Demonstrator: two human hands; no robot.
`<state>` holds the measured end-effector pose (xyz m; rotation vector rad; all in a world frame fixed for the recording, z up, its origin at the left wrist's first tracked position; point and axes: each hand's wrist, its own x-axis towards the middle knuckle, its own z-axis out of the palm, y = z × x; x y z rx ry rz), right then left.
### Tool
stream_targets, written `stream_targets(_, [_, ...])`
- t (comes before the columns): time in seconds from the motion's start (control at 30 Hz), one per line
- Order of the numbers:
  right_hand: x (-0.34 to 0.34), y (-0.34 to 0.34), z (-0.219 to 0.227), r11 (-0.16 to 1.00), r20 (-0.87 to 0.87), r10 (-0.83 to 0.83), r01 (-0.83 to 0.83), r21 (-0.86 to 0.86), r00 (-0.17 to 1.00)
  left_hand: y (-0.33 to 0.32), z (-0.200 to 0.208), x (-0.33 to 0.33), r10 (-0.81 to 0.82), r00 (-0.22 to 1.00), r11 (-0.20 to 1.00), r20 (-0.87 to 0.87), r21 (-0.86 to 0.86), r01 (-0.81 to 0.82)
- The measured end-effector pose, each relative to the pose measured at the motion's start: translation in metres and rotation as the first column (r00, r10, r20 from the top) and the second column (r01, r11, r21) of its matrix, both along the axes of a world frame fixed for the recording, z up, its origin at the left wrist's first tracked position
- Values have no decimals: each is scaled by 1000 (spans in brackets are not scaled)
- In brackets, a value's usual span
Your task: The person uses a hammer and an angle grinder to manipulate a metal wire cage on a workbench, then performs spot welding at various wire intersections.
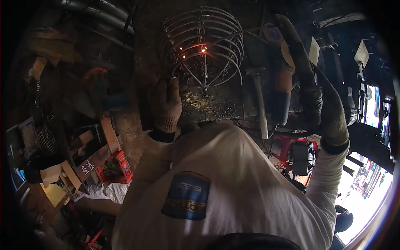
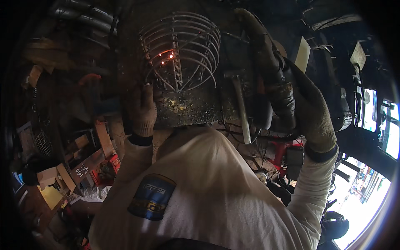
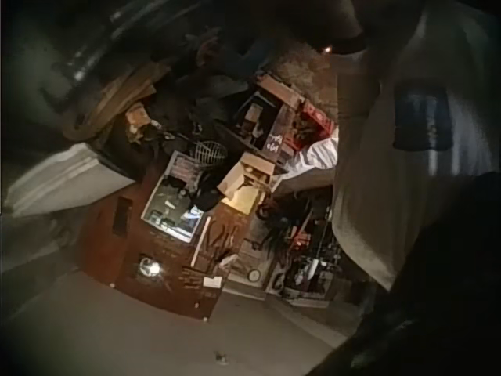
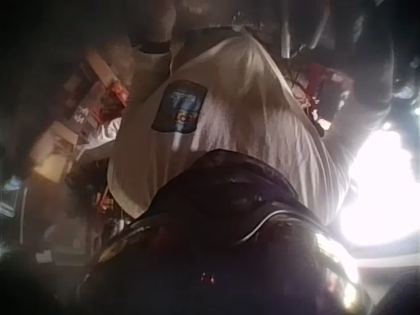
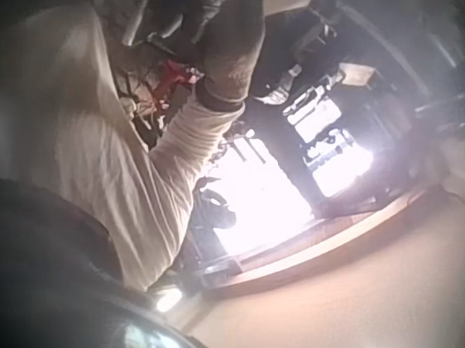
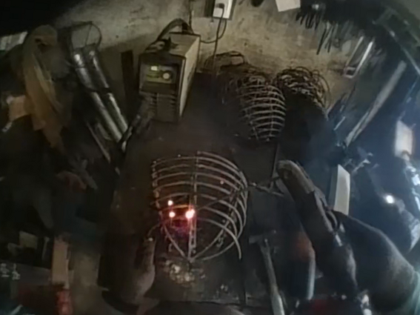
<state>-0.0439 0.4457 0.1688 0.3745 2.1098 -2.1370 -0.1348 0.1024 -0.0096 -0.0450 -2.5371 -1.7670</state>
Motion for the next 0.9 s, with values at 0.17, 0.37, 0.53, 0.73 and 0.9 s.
stream_targets(0.17, [-8,-15,5,997,-20,-9,11,75,1000,-1,-26,-4,-15,939,996,-343,-89,-16])
stream_targets(0.37, [-9,-24,23,989,74,41,-51,138,996,3,-31,-8,35,982,982,-187,187,0])
stream_targets(0.53, [-15,-19,21,985,113,103,-117,125,988,1,-32,-4,50,992,982,-113,186,-28])
stream_targets(0.73, [-17,-21,29,970,132,124,-148,194,984,-3,-31,2,47,991,969,122,235,-75])
stream_targets(0.9, [-7,-5,20,986,84,119,-128,106,989,-4,-31,-1,44,912,989,-408,-112,-98])
